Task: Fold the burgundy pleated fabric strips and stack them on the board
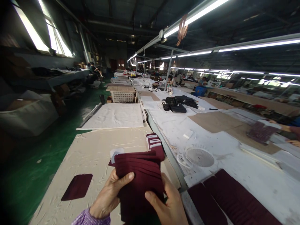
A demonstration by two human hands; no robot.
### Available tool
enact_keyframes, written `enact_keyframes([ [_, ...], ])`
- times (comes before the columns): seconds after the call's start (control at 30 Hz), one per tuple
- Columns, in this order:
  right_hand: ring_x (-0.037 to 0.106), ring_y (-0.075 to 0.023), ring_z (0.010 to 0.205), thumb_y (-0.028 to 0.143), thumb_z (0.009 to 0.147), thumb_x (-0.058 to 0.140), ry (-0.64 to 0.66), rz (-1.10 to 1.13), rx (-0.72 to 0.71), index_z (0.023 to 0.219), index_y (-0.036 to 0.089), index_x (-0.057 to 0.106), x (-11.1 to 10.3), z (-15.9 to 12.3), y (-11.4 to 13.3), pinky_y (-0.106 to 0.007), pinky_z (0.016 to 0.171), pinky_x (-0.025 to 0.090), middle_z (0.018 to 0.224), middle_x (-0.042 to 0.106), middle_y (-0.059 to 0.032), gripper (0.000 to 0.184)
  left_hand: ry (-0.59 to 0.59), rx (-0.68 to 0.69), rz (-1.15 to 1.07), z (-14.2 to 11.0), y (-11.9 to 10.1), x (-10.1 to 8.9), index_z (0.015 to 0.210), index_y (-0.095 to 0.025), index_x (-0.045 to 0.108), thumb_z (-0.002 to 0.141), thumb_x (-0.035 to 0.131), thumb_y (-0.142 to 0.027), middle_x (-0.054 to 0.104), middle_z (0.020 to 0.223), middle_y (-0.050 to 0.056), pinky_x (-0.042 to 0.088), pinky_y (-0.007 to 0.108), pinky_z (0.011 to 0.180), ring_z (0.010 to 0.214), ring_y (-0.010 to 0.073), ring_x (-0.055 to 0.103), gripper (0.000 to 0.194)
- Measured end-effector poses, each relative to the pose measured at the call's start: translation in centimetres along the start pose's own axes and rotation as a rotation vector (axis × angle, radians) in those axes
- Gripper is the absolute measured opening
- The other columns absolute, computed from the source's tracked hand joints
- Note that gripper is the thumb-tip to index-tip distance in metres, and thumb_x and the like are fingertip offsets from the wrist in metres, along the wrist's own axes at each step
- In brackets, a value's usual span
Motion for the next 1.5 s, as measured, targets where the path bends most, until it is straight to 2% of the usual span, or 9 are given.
enact_keyframes([
  [0.17, 0.061, -0.0244, 0.104, 0.039, 0.076, 0.062, -0.079, 0.081, -0.055, 0.098, 0.020, 0.069, -0.4, 0.2, 0.6, -0.029, 0.088, 0.051, 0.110, 0.067, -0.0071, 0.030, 0.053, 0.011, 0.067, 0.3, -0.1, 0.6, 0.087, -0.018, 0.071, 0.071, 0.072, -0.021, 0.075, 0.083, 0.004, 0.053, 0.025, 0.069, 0.071, 0.0163, 0.068, 0.016],
  [0.4, 0.066, -0.0280, 0.092, 0.047, 0.075, 0.064, -0.243, 0.038, 0.059, 0.104, 0.019, 0.068, -1.8, 0.0, -1.1, -0.034, 0.083, 0.054, 0.092, 0.074, -0.0064, 0.041, 0.118, 0.037, 0.074, 0.5, 0.4, 1.5, 0.093, -0.020, 0.072, 0.074, 0.069, -0.018, 0.075, 0.086, 0.003, 0.052, 0.029, 0.076, 0.076, 0.0167, 0.068, 0.019],
  [0.5, 0.066, -0.0281, 0.092, 0.049, 0.074, 0.064, -0.283, -0.011, 0.060, 0.106, 0.022, 0.068, -2.3, -0.1, -1.4, -0.033, 0.088, 0.052, 0.096, 0.073, -0.0047, 0.042, 0.134, 0.026, 0.021, 0.6, 0.4, 1.7, 0.095, -0.022, 0.072, 0.075, 0.068, -0.018, 0.075, 0.090, 0.003, 0.050, 0.030, 0.083, 0.084, 0.0179, 0.068, 0.020],
  [0.63, 0.065, -0.0282, 0.094, 0.050, 0.074, 0.064, -0.301, -0.036, 0.047, 0.102, 0.021, 0.069, -2.5, 0.2, -1.4, -0.035, 0.090, 0.052, 0.095, 0.073, -0.0044, 0.041, 0.118, 0.014, -0.166, 0.6, 0.1, 1.5, 0.104, -0.022, 0.069, 0.086, 0.054, -0.034, 0.072, 0.103, 0.005, 0.045, 0.033, 0.095, 0.103, 0.0209, 0.062, 0.026],
  [0.77, 0.064, -0.0286, 0.098, 0.049, 0.074, 0.065, -0.295, 0.007, 0.008, 0.101, 0.019, 0.069, -2.4, 0.4, -1.2, -0.038, 0.093, 0.050, 0.098, 0.073, -0.0061, 0.041, 0.126, -0.019, -0.306, 0.7, 0.0, 1.9, 0.110, -0.019, 0.066, 0.091, 0.043, -0.038, 0.068, 0.113, 0.007, 0.039, 0.035, 0.101, 0.116, 0.0230, 0.054, 0.037],
  [0.97, 0.065, -0.0283, 0.095, 0.050, 0.075, 0.064, -0.260, 0.026, 0.073, 0.109, 0.022, 0.067, -2.3, 0.5, -2.0, -0.035, 0.096, 0.048, 0.103, 0.072, -0.0038, 0.044, 0.087, -0.065, -0.338, 1.1, 0.2, 1.5, 0.110, -0.017, 0.066, 0.089, 0.047, -0.036, 0.070, 0.109, 0.006, 0.037, 0.034, 0.103, 0.116, 0.0233, 0.054, 0.035],
  [1.13, 0.067, -0.0294, 0.091, 0.048, 0.074, 0.065, -0.223, 0.052, 0.068, 0.106, 0.027, 0.069, -2.1, 0.7, -1.9, -0.033, 0.085, 0.055, 0.104, 0.072, -0.0022, 0.039, 0.073, -0.091, -0.362, 1.4, 0.3, 1.3, 0.111, -0.017, 0.066, 0.088, 0.047, -0.038, 0.070, 0.108, 0.006, 0.039, 0.034, 0.101, 0.116, 0.0237, 0.055, 0.036],
  [1.3, 0.068, -0.0297, 0.088, 0.049, 0.073, 0.065, -0.187, 0.056, 0.079, 0.110, 0.026, 0.068, -1.7, 1.0, -2.0, -0.034, 0.083, 0.055, 0.104, 0.072, -0.0030, 0.043, 0.066, -0.077, -0.364, 1.7, 0.2, 1.0, 0.114, -0.017, 0.063, 0.089, 0.047, -0.038, 0.069, 0.110, 0.006, 0.040, 0.034, 0.100, 0.116, 0.0238, 0.054, 0.037],
  [1.5, 0.068, -0.0293, 0.088, 0.048, 0.074, 0.064, -0.173, 0.031, 0.087, 0.101, 0.026, 0.071, -1.9, 1.2, -1.8, -0.033, 0.078, 0.056, 0.097, 0.074, -0.0031, 0.035, 0.063, -0.033, -0.350, 2.2, -0.2, 0.5, 0.113, -0.018, 0.063, 0.090, 0.046, -0.037, 0.068, 0.113, 0.005, 0.040, 0.033, 0.100, 0.117, 0.0223, 0.054, 0.035],
])
Point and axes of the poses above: each hand's wrist, its own z-axis towards the middle knuckle, its own x-axis out of the palm, y = z × x, the point moved 10 cm from there along z, towards the middle knuckle
